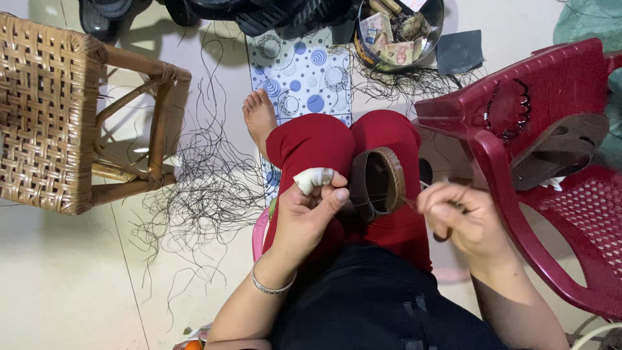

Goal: The person sits on a low stool and sews a brown sandal using a needle and thread. They hold the sandal on their lap and repeatedly pass the needle through the sole and upper, pulling the thread tight to secure the parts together.

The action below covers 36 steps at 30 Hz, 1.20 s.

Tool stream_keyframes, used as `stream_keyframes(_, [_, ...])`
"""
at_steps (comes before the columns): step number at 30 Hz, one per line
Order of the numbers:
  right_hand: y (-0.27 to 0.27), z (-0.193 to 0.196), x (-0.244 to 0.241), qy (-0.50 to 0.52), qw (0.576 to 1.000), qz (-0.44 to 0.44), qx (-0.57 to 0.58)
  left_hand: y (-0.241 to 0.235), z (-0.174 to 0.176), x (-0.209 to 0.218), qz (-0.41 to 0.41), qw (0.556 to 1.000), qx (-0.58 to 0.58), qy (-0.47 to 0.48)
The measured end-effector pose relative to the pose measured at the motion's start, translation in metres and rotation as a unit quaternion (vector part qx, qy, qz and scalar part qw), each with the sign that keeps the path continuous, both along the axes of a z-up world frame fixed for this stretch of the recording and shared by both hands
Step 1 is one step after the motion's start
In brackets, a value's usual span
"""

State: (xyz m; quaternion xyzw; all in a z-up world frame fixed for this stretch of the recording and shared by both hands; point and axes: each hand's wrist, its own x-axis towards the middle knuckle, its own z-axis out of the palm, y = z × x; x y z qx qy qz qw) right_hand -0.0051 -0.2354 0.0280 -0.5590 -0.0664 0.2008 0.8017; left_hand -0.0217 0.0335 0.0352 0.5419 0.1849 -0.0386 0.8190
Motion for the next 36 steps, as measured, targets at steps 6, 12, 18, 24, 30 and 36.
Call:
stream_keyframes(6, [0.001,-0.007,-0.009,-0.183,0.899,-0.089,-0.389,-0.004,0.009,-0.006,-0.029,0.999,-0.028,0.000])
stream_keyframes(12, [0.010,0.012,-0.008,-0.003,0.999,0.036,-0.029,-0.009,0.024,-0.019,-0.065,0.995,-0.069,-0.036])
stream_keyframes(18, [0.042,0.014,-0.017,-0.278,0.869,-0.006,-0.409,-0.022,0.044,-0.023,-0.186,0.977,-0.075,-0.078])
stream_keyframes(24, [-0.023,-0.045,0.005,-0.463,0.722,-0.147,-0.493,-0.009,0.019,-0.024,-0.159,0.987,0.004,-0.023])
stream_keyframes(30, [-0.313,-0.153,0.062,-0.330,0.596,-0.373,-0.630,0.050,0.000,-0.028,-0.452,0.840,0.300,0.035])
stream_keyframes(36, [-0.135,-0.029,0.059,-0.245,0.743,-0.241,-0.574,0.045,0.002,-0.017,-0.318,0.948,0.027,0.001])
